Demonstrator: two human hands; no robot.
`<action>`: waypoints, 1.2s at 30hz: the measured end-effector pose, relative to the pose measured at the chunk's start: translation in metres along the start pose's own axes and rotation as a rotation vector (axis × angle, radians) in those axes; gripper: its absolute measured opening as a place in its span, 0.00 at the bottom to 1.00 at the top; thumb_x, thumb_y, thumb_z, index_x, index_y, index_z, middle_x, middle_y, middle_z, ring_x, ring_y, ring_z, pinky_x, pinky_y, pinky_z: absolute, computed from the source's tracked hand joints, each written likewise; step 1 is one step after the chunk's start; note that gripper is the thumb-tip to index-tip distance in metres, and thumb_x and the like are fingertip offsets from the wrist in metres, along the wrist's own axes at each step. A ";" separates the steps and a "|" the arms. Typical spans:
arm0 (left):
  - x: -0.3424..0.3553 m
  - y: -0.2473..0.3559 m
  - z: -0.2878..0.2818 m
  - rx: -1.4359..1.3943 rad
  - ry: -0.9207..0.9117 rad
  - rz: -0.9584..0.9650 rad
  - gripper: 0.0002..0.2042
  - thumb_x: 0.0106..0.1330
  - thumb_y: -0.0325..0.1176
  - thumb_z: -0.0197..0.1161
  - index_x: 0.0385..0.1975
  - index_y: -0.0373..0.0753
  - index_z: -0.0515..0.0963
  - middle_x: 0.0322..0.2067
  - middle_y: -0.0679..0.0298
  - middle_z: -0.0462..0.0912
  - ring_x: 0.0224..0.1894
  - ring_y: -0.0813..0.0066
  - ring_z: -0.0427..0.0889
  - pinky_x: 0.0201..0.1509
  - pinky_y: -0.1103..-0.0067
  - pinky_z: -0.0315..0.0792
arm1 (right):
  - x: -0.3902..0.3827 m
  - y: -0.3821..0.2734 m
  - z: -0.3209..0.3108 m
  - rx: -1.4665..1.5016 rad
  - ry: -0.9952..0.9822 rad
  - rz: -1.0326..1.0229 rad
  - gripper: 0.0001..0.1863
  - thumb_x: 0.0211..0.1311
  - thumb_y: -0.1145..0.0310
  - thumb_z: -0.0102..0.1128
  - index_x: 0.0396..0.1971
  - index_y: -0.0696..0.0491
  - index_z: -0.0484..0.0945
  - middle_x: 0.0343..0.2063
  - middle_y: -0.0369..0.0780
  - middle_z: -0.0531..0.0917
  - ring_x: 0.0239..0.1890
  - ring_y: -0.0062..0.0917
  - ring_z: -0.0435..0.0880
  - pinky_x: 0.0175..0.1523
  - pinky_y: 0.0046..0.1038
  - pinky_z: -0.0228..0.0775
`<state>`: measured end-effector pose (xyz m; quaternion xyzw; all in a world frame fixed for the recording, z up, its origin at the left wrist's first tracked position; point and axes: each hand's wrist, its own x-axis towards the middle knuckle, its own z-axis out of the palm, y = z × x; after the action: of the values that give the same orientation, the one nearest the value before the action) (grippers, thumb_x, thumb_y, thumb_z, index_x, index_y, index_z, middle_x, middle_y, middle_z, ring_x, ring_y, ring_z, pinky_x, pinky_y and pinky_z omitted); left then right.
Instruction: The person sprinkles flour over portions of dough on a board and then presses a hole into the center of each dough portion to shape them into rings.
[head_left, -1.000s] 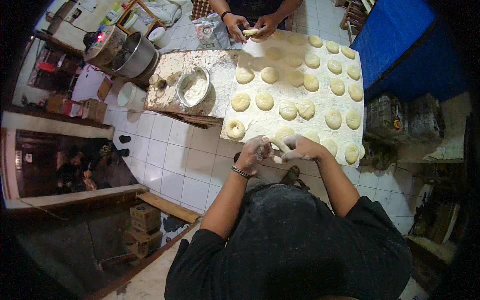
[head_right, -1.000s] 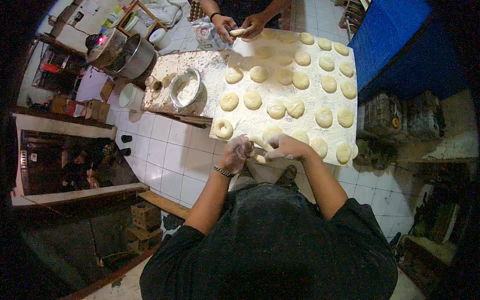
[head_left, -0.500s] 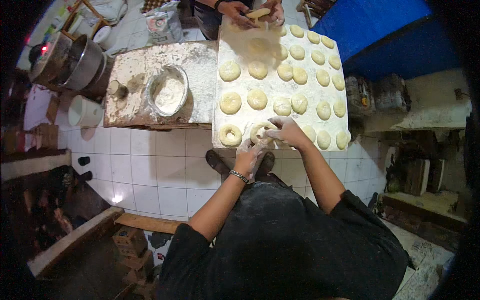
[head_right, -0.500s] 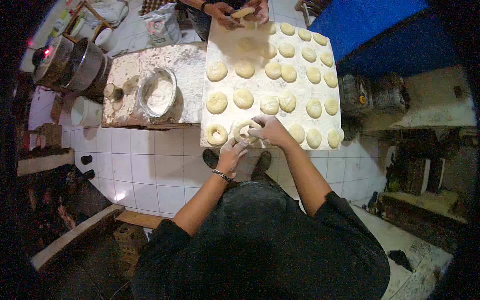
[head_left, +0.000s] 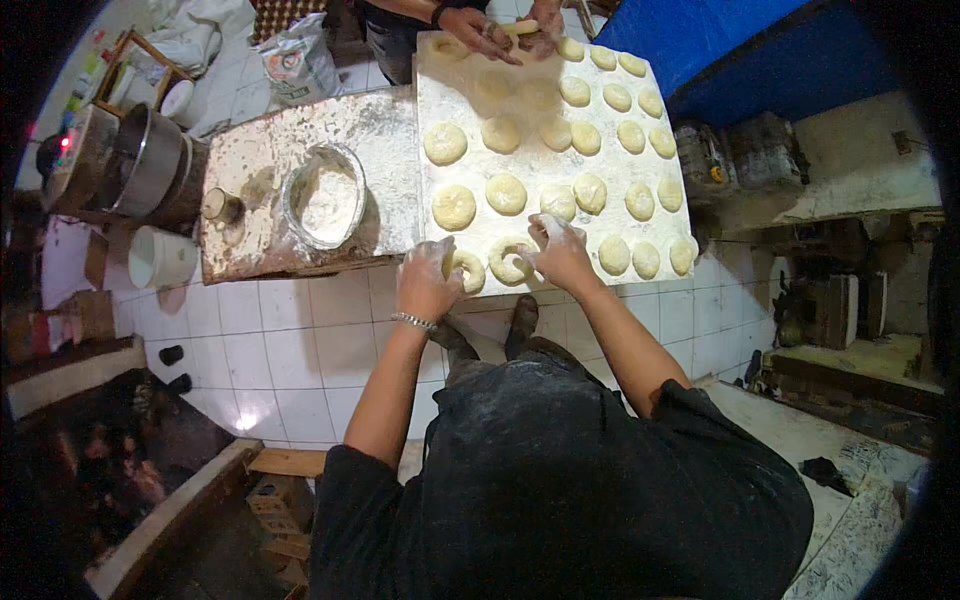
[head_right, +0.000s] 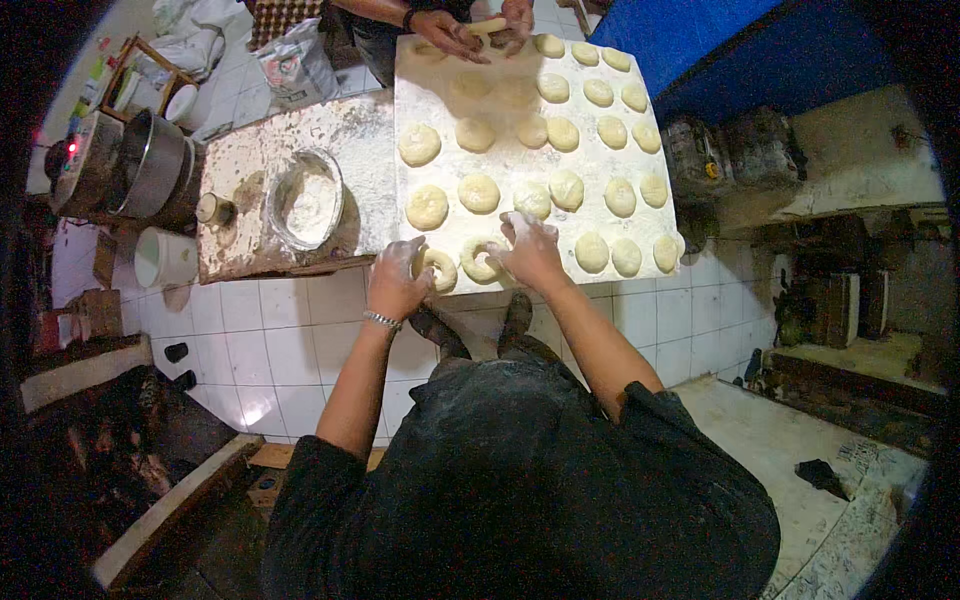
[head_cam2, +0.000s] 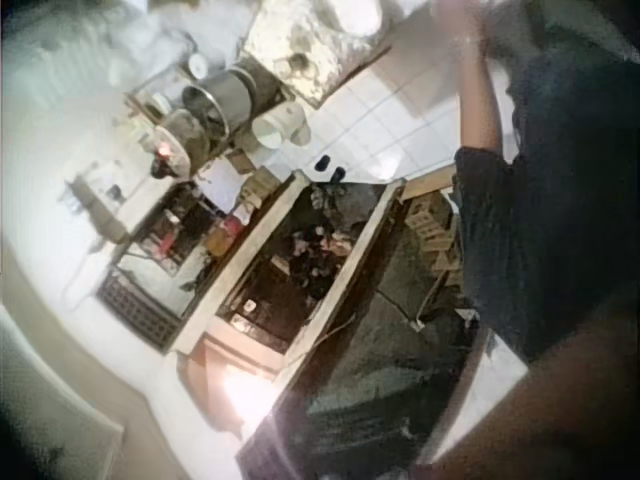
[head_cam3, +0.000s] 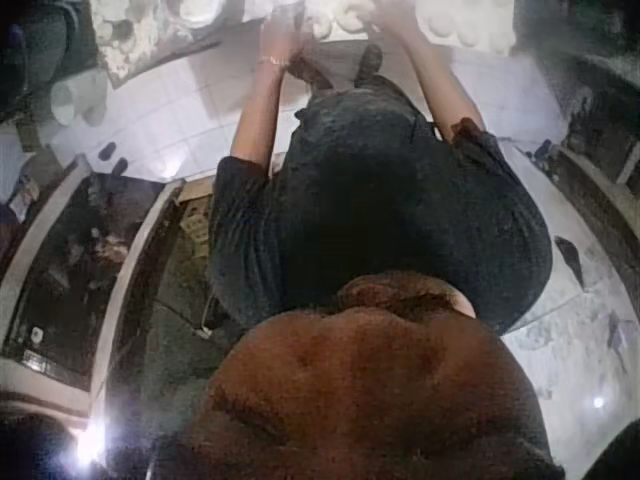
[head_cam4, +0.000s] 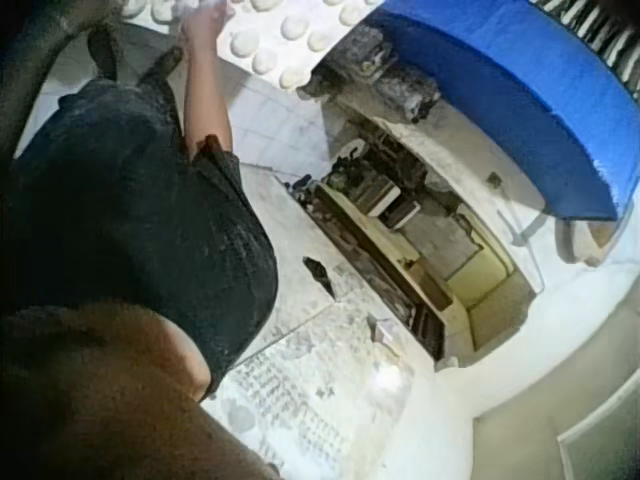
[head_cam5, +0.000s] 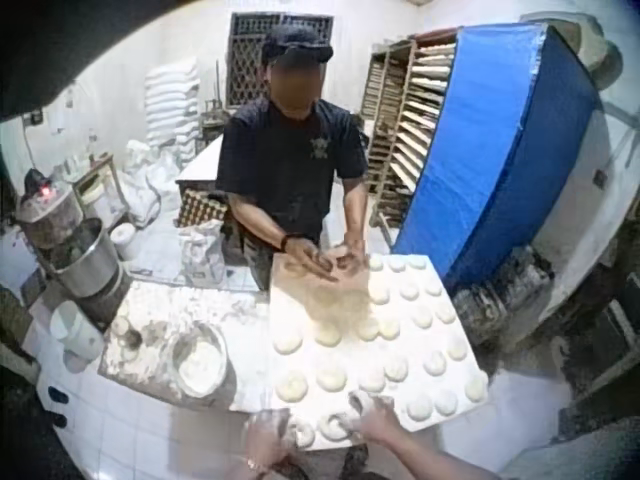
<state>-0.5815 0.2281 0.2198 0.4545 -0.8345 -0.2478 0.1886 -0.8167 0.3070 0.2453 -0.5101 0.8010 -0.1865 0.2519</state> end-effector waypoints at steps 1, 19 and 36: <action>0.011 0.007 -0.005 0.016 0.007 0.001 0.15 0.56 0.37 0.68 0.41 0.41 0.81 0.44 0.57 0.80 0.46 0.61 0.79 0.52 0.66 0.72 | -0.003 -0.003 -0.003 0.024 0.130 -0.055 0.26 0.51 0.51 0.66 0.47 0.52 0.76 0.42 0.44 0.81 0.48 0.38 0.79 0.58 0.43 0.60; -0.043 0.122 0.055 -0.902 0.221 -0.542 0.10 0.61 0.32 0.57 0.39 0.33 0.77 0.32 0.63 0.81 0.35 0.78 0.78 0.39 0.79 0.73 | -0.022 0.031 -0.048 0.932 -0.661 -0.099 0.16 0.55 0.61 0.66 0.38 0.58 0.83 0.30 0.36 0.84 0.34 0.19 0.79 0.40 0.26 0.71; -0.015 0.036 0.010 -1.566 0.037 -0.762 0.07 0.60 0.31 0.62 0.32 0.34 0.76 0.25 0.63 0.77 0.27 0.74 0.78 0.35 0.77 0.76 | 0.025 -0.032 -0.004 0.526 -0.405 -0.038 0.20 0.53 0.62 0.67 0.39 0.62 0.82 0.28 0.41 0.85 0.31 0.21 0.81 0.39 0.25 0.72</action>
<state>-0.6036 0.2600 0.2313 0.4462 -0.2122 -0.7893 0.3646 -0.8048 0.2708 0.2614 -0.4693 0.6492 -0.2864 0.5256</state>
